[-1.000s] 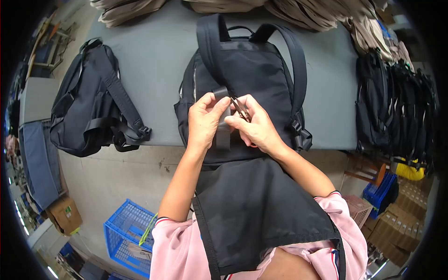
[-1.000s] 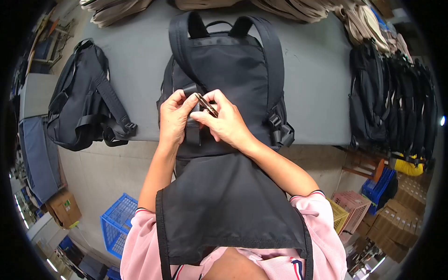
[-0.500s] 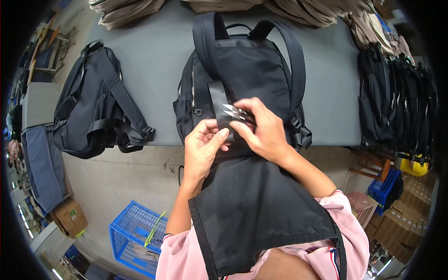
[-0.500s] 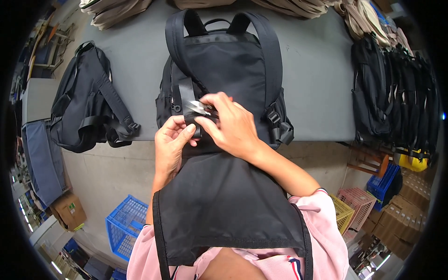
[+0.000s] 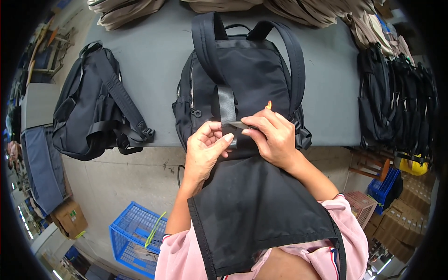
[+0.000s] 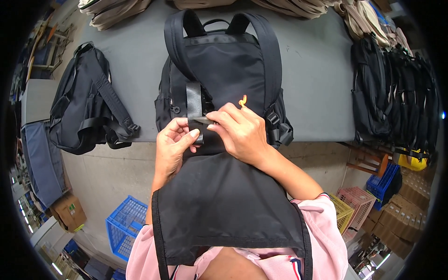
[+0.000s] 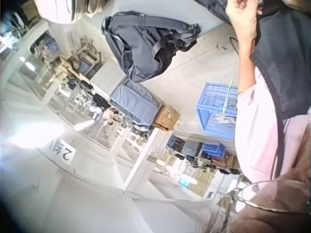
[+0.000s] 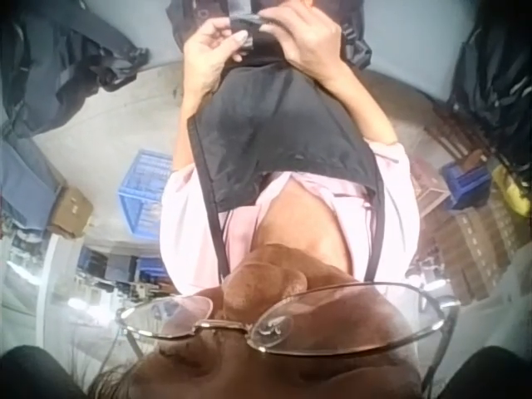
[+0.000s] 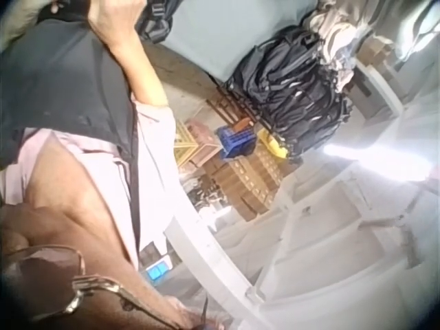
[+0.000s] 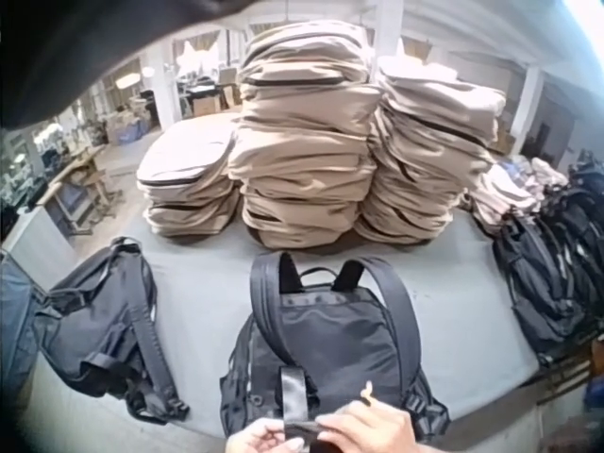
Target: The person is inspecting and cleaning loose threads off of backpacks using a small pair of nippers.
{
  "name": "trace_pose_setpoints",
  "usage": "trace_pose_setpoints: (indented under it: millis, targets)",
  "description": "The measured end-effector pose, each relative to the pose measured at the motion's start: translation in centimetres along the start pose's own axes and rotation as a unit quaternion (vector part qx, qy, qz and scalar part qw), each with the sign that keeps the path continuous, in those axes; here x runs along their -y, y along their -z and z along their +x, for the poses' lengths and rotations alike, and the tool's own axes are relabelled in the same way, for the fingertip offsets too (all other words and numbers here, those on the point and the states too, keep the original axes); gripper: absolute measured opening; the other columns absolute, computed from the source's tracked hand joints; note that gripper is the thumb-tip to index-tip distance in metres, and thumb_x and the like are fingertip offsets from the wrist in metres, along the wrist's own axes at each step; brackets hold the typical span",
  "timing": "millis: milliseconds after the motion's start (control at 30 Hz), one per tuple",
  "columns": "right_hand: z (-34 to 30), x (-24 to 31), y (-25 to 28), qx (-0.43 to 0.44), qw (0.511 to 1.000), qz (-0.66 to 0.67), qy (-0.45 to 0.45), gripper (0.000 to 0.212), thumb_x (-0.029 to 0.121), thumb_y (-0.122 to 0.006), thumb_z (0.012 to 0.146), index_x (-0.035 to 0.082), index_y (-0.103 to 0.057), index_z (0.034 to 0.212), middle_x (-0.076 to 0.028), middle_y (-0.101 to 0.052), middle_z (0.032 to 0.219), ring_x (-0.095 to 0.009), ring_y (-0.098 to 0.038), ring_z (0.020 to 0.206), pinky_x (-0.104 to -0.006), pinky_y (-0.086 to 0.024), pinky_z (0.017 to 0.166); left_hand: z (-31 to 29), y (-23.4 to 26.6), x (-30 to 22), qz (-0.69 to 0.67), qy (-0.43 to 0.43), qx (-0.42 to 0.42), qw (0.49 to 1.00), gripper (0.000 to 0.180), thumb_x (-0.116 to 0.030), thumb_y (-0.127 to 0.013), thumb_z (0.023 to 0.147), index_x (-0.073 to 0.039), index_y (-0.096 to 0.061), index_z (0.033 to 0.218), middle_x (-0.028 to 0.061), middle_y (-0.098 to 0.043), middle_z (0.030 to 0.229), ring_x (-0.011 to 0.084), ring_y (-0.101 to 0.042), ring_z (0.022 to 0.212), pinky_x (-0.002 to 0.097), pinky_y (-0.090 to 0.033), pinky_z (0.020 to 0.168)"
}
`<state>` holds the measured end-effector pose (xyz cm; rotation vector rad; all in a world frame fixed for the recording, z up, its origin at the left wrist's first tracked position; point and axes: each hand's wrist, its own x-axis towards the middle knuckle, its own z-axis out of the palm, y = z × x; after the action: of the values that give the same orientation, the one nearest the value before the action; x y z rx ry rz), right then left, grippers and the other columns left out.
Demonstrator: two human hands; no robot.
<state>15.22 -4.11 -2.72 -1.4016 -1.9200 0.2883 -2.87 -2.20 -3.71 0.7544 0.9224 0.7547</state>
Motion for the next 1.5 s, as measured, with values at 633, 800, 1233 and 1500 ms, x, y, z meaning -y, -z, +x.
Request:
trace_pose_setpoints:
  millis: [633, 800, 1233, 1500]
  targets:
    - [0.8, -0.9, -0.2, 0.073, 0.671, 0.606, -0.42, 0.019, 0.018, -0.07, 0.082, 0.006, -0.057, 0.087, 0.006, -0.044, 0.063, -0.002, -0.039, 0.049, -0.0193, -0.029, 0.042, 1.2, -0.7, -0.5, 0.196, -0.272, -0.05, 0.941, 0.021, -0.016, -0.066, 0.084, -0.001, -0.062, 0.098, 0.0094, -0.056, 0.105, 0.0157, -0.055, 0.089, 0.0266, -0.044, 0.079]
    - [0.6, -0.1, -0.9, 0.058, 0.603, 0.655, -0.452, 0.02, 0.02, -0.066, 0.086, 0.007, -0.051, 0.089, 0.006, -0.045, 0.064, -0.002, -0.038, 0.047, -0.0176, -0.033, 0.042, 2.1, -1.5, 0.8, 0.212, -0.205, -0.049, 0.954, 0.022, -0.01, -0.068, 0.082, 0.002, -0.061, 0.099, 0.0075, -0.064, 0.085, 0.0163, -0.062, 0.078, 0.0269, -0.047, 0.075]
    - [0.3, -1.0, 1.9, 0.055, 0.991, 0.011, -0.119, 0.03, 0.014, -0.071, 0.073, 0.008, -0.056, 0.099, -0.005, -0.053, 0.086, -0.025, -0.057, 0.066, -0.0375, -0.046, 0.064, 2.3, -1.9, 0.1, 0.207, -0.095, -0.054, 0.972, 0.011, -0.004, -0.063, 0.085, 0.002, -0.063, 0.095, -0.0033, -0.059, 0.079, 0.0025, -0.049, 0.069, 0.0173, -0.039, 0.065]
    - [0.8, -2.0, 2.4, 0.092, 0.995, -0.046, -0.011, 0.025, 0.015, -0.072, 0.071, 0.01, -0.06, 0.092, -0.003, -0.053, 0.083, -0.023, -0.053, 0.061, -0.0402, -0.05, 0.067, 2.2, -1.0, -0.4, 0.159, -0.029, -0.005, 0.987, 0.01, -0.003, -0.062, 0.084, 0.001, -0.063, 0.094, -0.0031, -0.06, 0.081, 0.0028, -0.051, 0.072, 0.0175, -0.041, 0.068]
